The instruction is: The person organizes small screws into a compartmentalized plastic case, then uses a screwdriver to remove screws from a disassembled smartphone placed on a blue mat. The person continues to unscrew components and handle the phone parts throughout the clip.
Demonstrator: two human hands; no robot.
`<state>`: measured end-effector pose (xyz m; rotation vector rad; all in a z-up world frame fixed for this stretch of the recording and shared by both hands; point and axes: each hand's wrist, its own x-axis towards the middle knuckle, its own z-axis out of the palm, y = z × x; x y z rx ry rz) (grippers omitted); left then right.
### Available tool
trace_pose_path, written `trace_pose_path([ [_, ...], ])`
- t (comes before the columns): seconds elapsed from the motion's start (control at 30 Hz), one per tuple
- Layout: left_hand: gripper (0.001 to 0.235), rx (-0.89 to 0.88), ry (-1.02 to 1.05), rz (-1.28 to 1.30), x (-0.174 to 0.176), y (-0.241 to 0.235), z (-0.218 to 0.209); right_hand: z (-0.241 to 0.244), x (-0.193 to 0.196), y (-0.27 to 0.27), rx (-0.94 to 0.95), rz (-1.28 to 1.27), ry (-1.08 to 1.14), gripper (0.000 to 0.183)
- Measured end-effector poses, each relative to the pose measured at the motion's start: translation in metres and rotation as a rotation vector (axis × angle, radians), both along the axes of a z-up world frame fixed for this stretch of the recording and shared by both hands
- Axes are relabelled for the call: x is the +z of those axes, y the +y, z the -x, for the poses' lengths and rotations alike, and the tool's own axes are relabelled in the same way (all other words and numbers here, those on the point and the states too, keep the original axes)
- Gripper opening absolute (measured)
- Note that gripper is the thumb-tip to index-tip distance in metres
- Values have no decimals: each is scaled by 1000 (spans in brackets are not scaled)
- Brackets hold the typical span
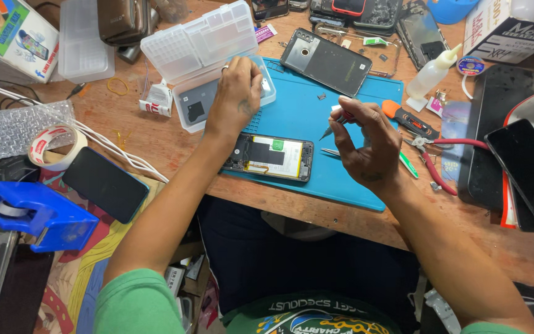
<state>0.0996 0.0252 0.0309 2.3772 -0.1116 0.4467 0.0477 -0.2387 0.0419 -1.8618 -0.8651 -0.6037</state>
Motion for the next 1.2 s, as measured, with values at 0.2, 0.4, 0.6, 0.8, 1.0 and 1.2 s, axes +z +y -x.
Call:
trace_pose_path([
  [0.2, 6, -39, -76, 40, 1, 5, 11, 0, -1, 0, 4, 5, -2, 43],
  [0.4, 29, -257, 25, -75, 5, -20, 73, 5, -3, 2, 45, 8, 23, 42],
  [0.6, 85, -438, 36, -255, -2, -38, 105, 13, -3, 12, 75, 55, 35, 42],
  [0.8, 86, -438, 9, -212, -13, -33, 104, 13, -8, 14, 90, 44, 54, 42],
  [1.0, 88, -428, 0, -197, -22, -31, 104, 12, -12, 14, 64, 70, 53, 42],
  [1.2, 85, -405, -30, -216, -24, -30, 106, 14, -14, 20, -39, 101, 34, 41],
])
